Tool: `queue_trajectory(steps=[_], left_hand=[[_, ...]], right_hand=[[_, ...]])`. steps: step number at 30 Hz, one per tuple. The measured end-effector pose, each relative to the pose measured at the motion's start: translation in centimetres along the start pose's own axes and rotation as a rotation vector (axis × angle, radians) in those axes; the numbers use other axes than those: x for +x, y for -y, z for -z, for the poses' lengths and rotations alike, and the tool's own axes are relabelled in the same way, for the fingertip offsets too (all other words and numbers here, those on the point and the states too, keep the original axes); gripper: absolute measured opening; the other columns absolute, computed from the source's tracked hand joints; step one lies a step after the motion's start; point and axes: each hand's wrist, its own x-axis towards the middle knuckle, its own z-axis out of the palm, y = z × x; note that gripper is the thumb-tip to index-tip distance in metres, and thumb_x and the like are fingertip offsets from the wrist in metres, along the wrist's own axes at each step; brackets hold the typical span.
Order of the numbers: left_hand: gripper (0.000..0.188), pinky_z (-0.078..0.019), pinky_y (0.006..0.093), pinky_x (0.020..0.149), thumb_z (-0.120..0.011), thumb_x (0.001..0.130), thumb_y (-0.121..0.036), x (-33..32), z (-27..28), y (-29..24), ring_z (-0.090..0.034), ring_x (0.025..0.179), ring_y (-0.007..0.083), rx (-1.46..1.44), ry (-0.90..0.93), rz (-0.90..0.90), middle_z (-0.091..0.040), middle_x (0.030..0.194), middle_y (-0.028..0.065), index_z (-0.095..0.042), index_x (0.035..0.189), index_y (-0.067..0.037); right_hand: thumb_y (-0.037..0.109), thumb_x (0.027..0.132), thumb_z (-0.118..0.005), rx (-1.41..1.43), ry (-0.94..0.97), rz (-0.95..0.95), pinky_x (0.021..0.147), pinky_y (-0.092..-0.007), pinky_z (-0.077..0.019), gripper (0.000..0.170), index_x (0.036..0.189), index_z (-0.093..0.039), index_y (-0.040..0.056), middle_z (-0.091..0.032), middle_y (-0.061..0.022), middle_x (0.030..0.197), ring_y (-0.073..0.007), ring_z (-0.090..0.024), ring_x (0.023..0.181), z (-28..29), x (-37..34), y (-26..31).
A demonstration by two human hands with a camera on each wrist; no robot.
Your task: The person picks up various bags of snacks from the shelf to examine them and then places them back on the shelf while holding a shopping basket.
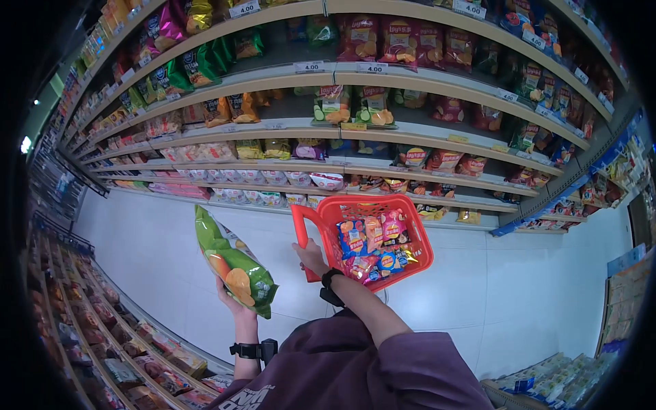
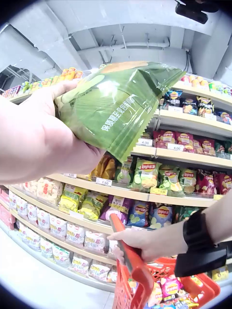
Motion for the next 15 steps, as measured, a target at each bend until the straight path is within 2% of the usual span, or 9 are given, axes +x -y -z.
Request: queue_trajectory(steps=[3,5,10,11,14,15], left_hand=[[0.060,-0.0506,0.0411,0.088,-0.056,0.086,-0.053,-0.5,-0.6,-1.0,-0.059,0.104,0.0252,-0.017,-0.010,-0.077,-0.059,0.118,0.0072,-0.050,0.128,-0.011],[0.062,-0.0482,0.0415,0.092,-0.055,0.086,-0.053,-0.8,-1.3,-1.5,-0.057,0.108,0.0261,-0.007,0.008,-0.113,-0.057,0.121,0.0079,-0.048,0.131,-0.011],[0.059,-0.0474,0.0422,0.094,-0.048,0.090,-0.052,1.1,-0.7,-2.1,-0.056,0.111,0.0259,-0.020,0.207,-0.226,-0.056,0.123,0.0077,-0.046,0.132,-0.012],[0.058,-0.0480,0.0418,0.093,-0.044,0.092,-0.051,1.2,-1.5,-1.9,-0.056,0.111,0.0260,0.010,0.154,-0.267,-0.055,0.126,0.0080,-0.045,0.133,-0.011],[0.058,-0.0495,0.0407,0.090,-0.043,0.092,-0.052,2.3,-2.0,-0.9,-0.056,0.110,0.0260,0.041,0.087,-0.309,-0.053,0.127,0.0084,-0.044,0.134,-0.011],[0.059,-0.0493,0.0404,0.090,-0.043,0.092,-0.052,2.6,-2.1,-0.5,-0.056,0.110,0.0258,0.026,0.107,-0.301,-0.053,0.127,0.0084,-0.043,0.134,-0.011]], right_hand=[[0.044,0.087,-0.061,-0.009,0.030,0.028,0.038,-0.0300,-0.0479,0.046,0.096,-0.049,0.0001,-0.054,-0.0041,0.060,-0.0153,-0.056,0.043,1.1,-2.3,0.1],[0.048,0.089,-0.058,-0.008,0.061,0.060,0.037,-0.0284,-0.0450,0.047,0.090,-0.051,0.0012,-0.052,-0.0029,0.056,-0.0141,-0.055,0.042,2.3,-4.2,0.7],[0.051,0.090,-0.056,-0.275,0.106,0.013,0.038,-0.0288,-0.0450,0.048,0.086,-0.051,0.0031,-0.052,-0.0026,0.056,-0.0139,-0.055,0.042,5.2,-7.2,0.3],[0.050,0.090,-0.057,-0.323,0.107,-0.006,0.039,-0.0291,-0.0450,0.047,0.083,-0.051,0.0039,-0.051,-0.0020,0.056,-0.0137,-0.055,0.043,5.8,-7.9,0.3],[0.054,0.090,-0.056,-0.427,0.078,0.040,0.040,-0.0305,-0.0461,0.055,0.088,-0.053,-0.0012,-0.055,-0.0044,0.058,-0.0156,-0.057,0.043,7.2,-8.8,-1.4],[0.058,0.088,-0.055,-0.447,0.077,0.030,0.042,-0.0315,-0.0467,0.063,0.094,-0.053,-0.0049,-0.056,-0.0055,0.059,-0.0165,-0.058,0.045,7.6,-9.1,-1.8]])
